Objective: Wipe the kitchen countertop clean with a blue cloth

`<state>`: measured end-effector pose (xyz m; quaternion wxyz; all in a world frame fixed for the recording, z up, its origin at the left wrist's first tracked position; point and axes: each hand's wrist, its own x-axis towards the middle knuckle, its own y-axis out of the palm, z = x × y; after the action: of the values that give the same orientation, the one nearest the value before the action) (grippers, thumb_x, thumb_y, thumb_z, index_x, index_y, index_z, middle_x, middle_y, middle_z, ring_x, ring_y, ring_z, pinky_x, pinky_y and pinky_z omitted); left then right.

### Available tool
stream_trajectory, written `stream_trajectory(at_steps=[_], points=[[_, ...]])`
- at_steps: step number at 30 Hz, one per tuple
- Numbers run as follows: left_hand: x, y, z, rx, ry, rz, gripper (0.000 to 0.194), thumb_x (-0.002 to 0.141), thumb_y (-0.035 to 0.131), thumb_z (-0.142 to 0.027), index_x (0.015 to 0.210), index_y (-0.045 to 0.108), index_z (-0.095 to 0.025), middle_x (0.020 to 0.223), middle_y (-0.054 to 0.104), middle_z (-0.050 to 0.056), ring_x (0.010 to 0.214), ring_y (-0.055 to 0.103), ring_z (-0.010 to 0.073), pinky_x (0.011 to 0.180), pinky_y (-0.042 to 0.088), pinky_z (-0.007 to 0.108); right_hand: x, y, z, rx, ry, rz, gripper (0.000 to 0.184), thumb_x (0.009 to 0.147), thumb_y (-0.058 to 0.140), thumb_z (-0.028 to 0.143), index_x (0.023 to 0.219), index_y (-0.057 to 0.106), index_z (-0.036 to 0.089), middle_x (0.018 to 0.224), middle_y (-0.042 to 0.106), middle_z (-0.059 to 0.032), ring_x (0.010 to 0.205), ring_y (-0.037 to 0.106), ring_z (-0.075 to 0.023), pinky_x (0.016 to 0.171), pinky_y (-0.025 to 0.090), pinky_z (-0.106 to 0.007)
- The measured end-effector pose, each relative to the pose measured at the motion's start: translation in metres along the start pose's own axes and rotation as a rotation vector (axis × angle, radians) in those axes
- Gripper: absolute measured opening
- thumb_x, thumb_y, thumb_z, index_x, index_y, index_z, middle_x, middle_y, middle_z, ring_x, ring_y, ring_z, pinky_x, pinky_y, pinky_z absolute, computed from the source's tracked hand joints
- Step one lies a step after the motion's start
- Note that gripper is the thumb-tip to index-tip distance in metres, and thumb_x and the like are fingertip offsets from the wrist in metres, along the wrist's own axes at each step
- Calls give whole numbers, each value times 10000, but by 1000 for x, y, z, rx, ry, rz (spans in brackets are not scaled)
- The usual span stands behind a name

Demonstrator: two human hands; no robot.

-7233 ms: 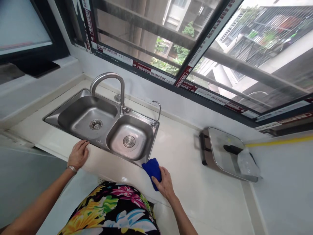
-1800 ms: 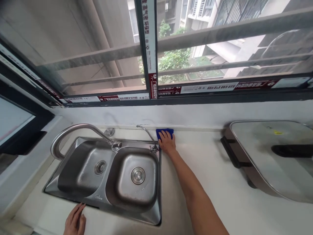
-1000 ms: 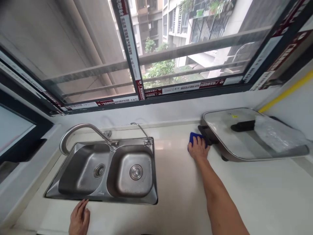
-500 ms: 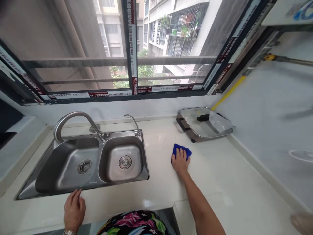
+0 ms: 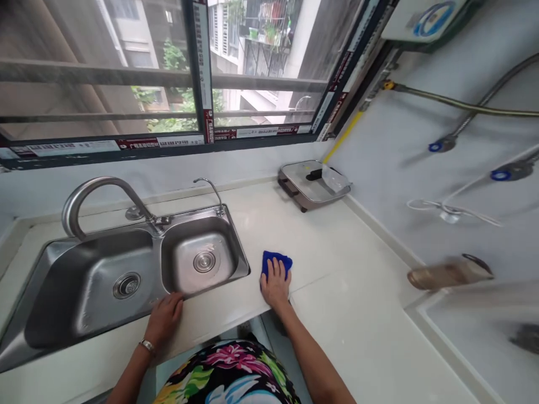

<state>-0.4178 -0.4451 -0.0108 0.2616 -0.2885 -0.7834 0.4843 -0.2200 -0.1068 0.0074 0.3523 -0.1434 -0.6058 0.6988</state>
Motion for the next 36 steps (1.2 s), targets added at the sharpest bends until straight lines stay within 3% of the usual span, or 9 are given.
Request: stream_trajectory(at_steps=[9,13,16,18,21,26,30,33,36], points=[[-4,11,-7,0,52,-51,412,987,381,-346,1224,683,-196,1249,704,94,1256,589,304,1109,358,525,-65,2,88,56,-172,101,675,892,479,305,1536,315,181,1617,291,-125,1493,213,-347,1216,90,-622],[-4,14,-6,10,66,-55,426,993,368,-350,1246,669,-188,1253,702,94,1251,593,308,1088,372,520,-69,-1,126,186,-361,206,702,877,508,327,1540,318,193,1617,298,-108,1501,197,-339,1215,85,-646],[-4,13,-6,27,77,-64,431,996,364,-356,1254,662,-181,1251,703,99,1247,595,306,1087,370,509,-64,-7,133,195,-482,271,693,883,498,348,1542,322,227,1627,281,-54,1506,206,-315,1235,82,-612],[-4,10,-7,26,78,-53,424,994,372,-353,1259,656,-184,1258,700,94,1252,591,303,1095,364,503,-61,-10,125,177,-504,289,683,891,480,356,1548,313,273,1633,258,4,1504,224,-301,1254,96,-561],[-4,6,-10,10,55,-29,412,990,380,-345,1259,654,-198,1252,704,83,1248,593,298,1097,365,508,-58,-13,94,118,-422,257,670,893,469,337,1545,319,311,1628,256,35,1499,250,-293,1259,127,-516],[-5,5,-13,-1,26,-37,382,982,394,-323,1221,675,-224,1206,725,72,1215,613,272,1086,388,485,-42,-9,13,-1,-158,89,599,916,391,319,1514,373,279,1588,371,-26,1482,289,-265,1229,179,-531],[-5,8,-13,-16,15,-67,372,981,397,-325,1200,684,-235,1189,733,64,1208,617,269,1068,406,475,-20,-7,-39,-59,61,-11,590,947,301,361,1505,390,194,1557,404,-128,1466,297,-312,1184,211,-601],[-7,8,-14,-37,3,-76,385,981,403,-335,1243,663,-226,1233,714,74,1234,602,279,1068,407,479,-11,-5,-53,-88,188,-65,609,954,259,401,1508,387,184,1536,423,-150,1448,313,-341,1155,231,-647],[-8,6,-17,-54,-10,-74,400,982,411,-339,1281,642,-206,1273,693,83,1263,584,286,1077,405,480,-14,1,-49,-99,183,-111,631,962,239,416,1533,340,169,1515,436,-192,1430,333,-389,1122,243,-697]])
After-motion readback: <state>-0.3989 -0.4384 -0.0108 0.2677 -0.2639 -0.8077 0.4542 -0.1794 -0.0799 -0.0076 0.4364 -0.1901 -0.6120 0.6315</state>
